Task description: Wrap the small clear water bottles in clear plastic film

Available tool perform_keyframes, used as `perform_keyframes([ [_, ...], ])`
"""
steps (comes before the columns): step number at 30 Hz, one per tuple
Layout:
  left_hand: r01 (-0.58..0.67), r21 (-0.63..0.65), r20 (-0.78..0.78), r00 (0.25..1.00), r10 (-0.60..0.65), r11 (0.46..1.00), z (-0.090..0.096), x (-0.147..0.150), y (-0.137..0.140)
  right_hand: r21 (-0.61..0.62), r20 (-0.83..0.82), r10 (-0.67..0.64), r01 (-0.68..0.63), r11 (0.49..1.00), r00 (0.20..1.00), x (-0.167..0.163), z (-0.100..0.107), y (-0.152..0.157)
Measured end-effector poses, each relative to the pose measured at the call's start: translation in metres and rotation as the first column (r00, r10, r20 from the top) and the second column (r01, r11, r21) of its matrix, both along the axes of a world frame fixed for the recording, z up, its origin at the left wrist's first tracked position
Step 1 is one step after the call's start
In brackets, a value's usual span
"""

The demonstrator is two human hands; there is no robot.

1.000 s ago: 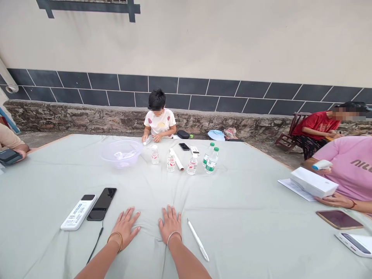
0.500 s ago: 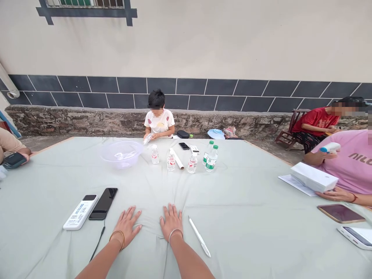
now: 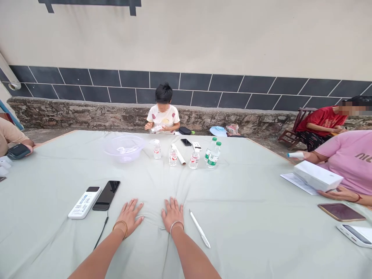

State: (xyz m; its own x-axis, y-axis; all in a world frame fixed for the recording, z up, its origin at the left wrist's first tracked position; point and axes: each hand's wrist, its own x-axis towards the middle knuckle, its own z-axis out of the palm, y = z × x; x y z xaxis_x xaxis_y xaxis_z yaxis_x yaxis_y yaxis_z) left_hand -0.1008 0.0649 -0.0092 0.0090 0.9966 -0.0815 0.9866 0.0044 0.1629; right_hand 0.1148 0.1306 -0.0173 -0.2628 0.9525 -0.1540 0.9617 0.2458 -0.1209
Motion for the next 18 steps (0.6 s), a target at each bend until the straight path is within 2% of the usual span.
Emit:
perform_keyframes([
  [6, 0.006, 0.022, 0.01, 1.0, -0.006, 1.0, 0.009, -0.001, -0.006, -0.021, 0.02, 0.001, -0.001, 1.0, 1.0, -0.003, 0.005, -0.002],
  [10, 0.013, 0.049, 0.011, 1.0, -0.014, 0.999, 0.005, -0.002, -0.007, -0.025, 0.007, 0.008, -0.008, 1.0, 1.0, -0.003, 0.006, -0.002],
  [13, -0.012, -0.012, 0.023, 1.0, 0.013, 1.0, 0.011, 0.001, -0.001, -0.029, -0.02, 0.006, -0.007, 1.0, 1.0, -0.004, 0.006, -0.002],
  [15, -0.075, -0.018, 0.065, 0.995, 0.076, 0.997, 0.035, 0.005, 0.003, -0.039, -0.029, 0.005, -0.006, 0.999, 1.0, -0.004, 0.007, -0.002],
  [16, -0.11, 0.031, 0.106, 0.989, 0.106, 0.993, 0.053, 0.006, 0.003, -0.045, -0.031, 0.005, -0.007, 0.999, 1.0, -0.004, 0.007, -0.003],
  [17, -0.143, 0.134, 0.165, 0.979, 0.121, 0.981, 0.076, 0.008, 0.001, -0.052, -0.033, 0.008, -0.009, 0.999, 0.999, -0.004, 0.007, -0.003],
  [18, -0.15, 0.281, 0.251, 0.965, 0.079, 0.948, 0.1, 0.008, -0.003, -0.06, -0.034, 0.01, -0.012, 0.998, 0.999, -0.004, 0.008, -0.004],
])
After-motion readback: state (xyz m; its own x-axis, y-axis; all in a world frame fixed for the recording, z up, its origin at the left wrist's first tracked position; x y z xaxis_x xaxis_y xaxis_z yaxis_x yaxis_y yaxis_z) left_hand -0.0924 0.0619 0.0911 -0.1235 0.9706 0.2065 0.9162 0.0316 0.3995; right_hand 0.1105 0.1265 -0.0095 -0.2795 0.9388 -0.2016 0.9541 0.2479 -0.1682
